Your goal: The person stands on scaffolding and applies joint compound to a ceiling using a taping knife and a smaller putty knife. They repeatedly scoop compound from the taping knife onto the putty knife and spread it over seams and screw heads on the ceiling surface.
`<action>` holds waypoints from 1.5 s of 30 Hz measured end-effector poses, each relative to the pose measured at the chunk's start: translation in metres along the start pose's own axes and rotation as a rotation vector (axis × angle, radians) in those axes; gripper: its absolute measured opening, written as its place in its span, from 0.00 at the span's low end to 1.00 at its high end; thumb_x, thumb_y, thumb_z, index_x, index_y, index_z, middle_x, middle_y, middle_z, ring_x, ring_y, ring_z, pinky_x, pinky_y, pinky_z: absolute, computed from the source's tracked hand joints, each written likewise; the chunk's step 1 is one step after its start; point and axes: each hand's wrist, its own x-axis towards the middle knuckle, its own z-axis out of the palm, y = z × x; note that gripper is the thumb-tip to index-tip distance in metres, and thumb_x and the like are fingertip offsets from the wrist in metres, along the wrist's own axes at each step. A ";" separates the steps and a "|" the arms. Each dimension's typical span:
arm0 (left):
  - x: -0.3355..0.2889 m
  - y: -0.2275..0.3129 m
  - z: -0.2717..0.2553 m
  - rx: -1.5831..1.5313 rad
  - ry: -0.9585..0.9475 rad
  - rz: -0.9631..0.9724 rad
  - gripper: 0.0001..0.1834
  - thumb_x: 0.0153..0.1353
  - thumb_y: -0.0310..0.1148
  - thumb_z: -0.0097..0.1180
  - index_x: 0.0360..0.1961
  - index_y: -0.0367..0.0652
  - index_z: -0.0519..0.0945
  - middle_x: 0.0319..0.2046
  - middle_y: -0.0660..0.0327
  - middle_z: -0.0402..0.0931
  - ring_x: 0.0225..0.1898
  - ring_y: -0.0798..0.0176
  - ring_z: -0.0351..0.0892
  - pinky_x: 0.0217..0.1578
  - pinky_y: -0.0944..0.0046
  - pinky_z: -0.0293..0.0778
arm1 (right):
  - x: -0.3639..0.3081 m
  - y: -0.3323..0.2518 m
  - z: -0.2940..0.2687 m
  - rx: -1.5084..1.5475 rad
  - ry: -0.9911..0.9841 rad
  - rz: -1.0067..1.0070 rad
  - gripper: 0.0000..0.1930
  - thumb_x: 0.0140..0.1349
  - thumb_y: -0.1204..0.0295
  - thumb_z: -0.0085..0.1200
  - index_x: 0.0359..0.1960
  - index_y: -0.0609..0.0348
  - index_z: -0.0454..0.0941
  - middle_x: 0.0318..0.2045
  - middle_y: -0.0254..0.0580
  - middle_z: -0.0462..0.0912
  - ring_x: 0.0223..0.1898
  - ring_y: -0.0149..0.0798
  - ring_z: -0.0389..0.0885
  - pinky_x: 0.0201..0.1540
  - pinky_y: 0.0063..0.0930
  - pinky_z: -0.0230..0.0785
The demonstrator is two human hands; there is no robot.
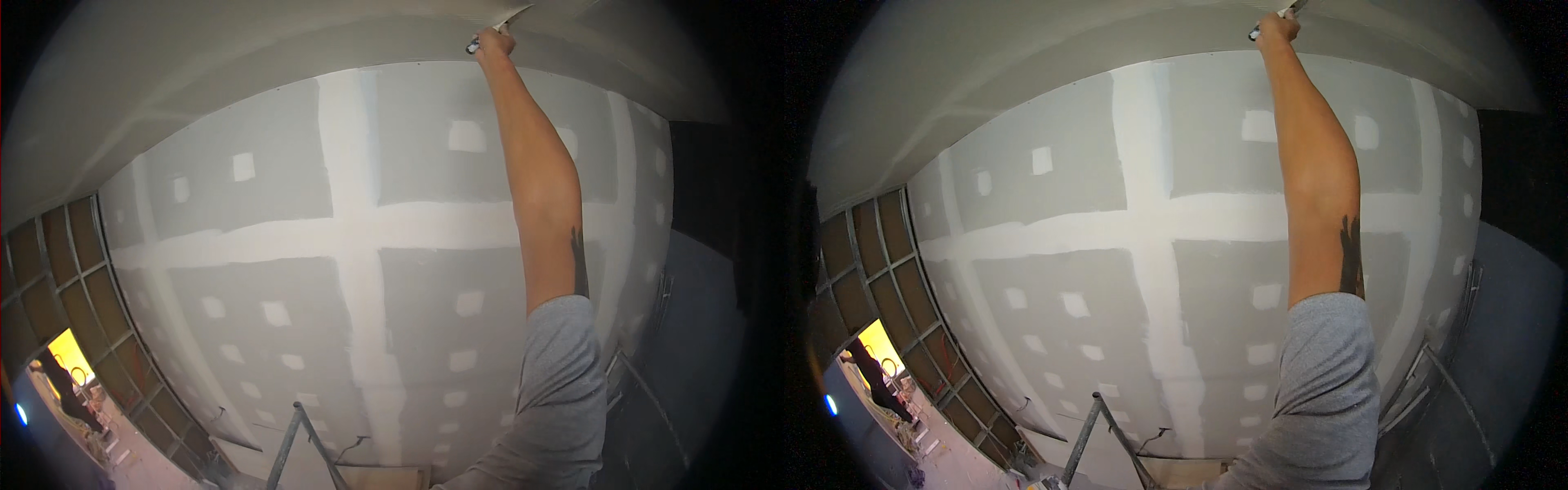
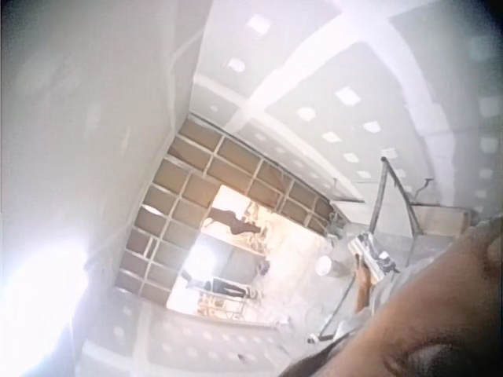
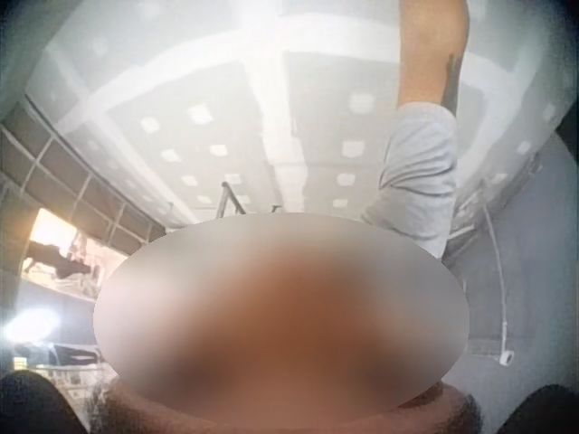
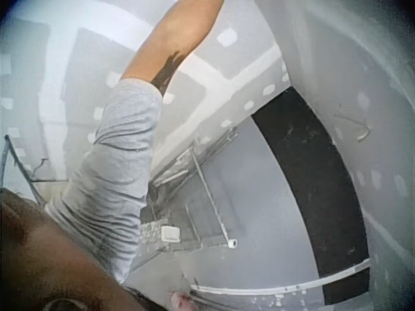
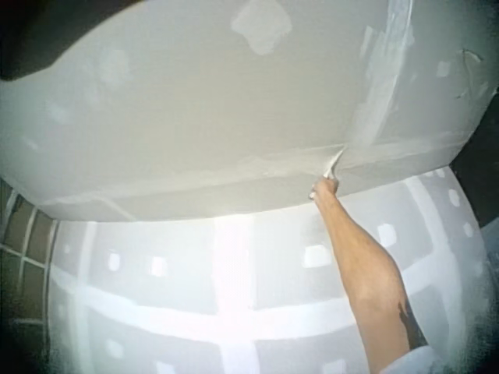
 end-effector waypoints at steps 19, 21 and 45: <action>-0.002 -0.027 -0.064 -0.368 0.131 -0.052 0.28 0.73 0.39 0.48 0.70 0.40 0.63 0.62 0.53 0.71 0.62 0.53 0.72 0.63 0.56 0.68 | -0.327 0.112 0.199 -0.170 -0.365 0.079 0.18 0.67 0.82 0.47 0.59 0.64 0.72 0.43 0.50 0.79 0.42 0.45 0.78 0.50 0.37 0.73; 0.029 0.010 -0.050 -0.625 0.055 -0.040 0.28 0.73 0.39 0.48 0.70 0.40 0.63 0.62 0.53 0.71 0.62 0.54 0.72 0.63 0.56 0.68 | -0.399 0.084 0.164 -0.303 -0.599 0.246 0.21 0.68 0.80 0.48 0.62 0.61 0.72 0.44 0.51 0.82 0.44 0.47 0.81 0.52 0.38 0.73; 0.089 0.212 0.119 -0.242 -0.153 0.548 0.23 0.75 0.34 0.47 0.66 0.35 0.63 0.52 0.57 0.72 0.52 0.68 0.69 0.56 0.67 0.65 | -0.698 -0.159 -0.316 0.014 -0.430 1.785 0.21 0.69 0.75 0.47 0.64 0.61 0.68 0.40 0.40 0.77 0.33 0.33 0.76 0.31 0.25 0.70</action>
